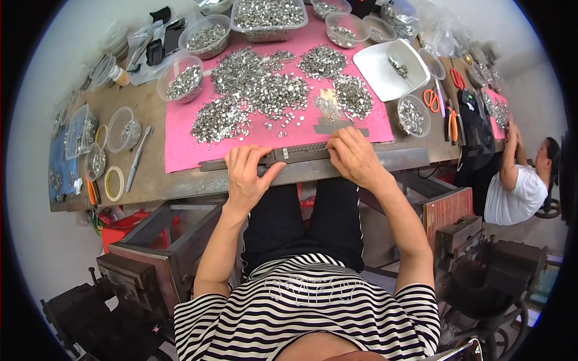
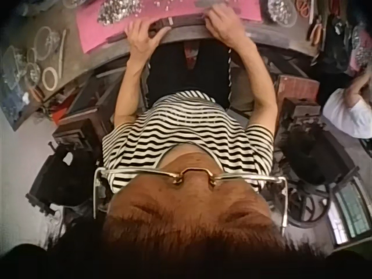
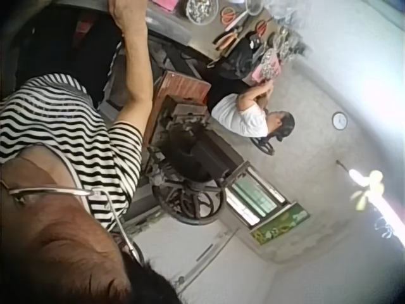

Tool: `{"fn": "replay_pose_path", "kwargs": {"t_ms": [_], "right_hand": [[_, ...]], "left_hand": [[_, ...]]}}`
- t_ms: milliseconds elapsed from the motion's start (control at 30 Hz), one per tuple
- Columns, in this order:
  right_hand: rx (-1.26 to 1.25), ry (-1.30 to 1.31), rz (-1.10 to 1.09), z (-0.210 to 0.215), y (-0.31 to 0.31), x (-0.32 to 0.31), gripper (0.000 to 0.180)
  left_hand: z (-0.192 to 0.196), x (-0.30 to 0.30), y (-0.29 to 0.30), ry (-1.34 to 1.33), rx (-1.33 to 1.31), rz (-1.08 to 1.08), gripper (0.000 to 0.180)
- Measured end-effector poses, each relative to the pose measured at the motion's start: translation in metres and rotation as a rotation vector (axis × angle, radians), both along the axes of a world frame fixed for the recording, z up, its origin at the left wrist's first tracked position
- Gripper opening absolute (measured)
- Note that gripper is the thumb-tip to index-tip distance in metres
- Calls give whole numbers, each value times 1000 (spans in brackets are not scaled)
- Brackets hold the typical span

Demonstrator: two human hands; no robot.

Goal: The person inserts small metal pieces into the slots of a metal fixture by hand, then places the fixture into a manual press machine and turns the handwheel to press them.

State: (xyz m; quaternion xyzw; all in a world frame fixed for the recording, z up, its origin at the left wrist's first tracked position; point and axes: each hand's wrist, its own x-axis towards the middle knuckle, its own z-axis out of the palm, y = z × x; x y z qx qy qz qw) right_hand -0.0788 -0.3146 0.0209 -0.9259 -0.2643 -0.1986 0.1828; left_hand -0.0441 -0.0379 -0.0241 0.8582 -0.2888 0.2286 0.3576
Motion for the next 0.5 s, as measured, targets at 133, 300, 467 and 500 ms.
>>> {"fn": "replay_pose_path", "kwargs": {"t_ms": [133,300,467,500], "right_hand": [[-179,-8,60,3,-4,1,22],[-228,-70,87,2,-11,-2,25],[288,29,-31,-17,-3,-4,19],[321,31,-76,-19,-1,-5,18]], "left_hand": [[1,0,1,19,5,-8,42],[21,0,2,140,26,-35,39],[27,20,-2,41,160,-171,32],[27,22,-3,120,196,-267,33]]}}
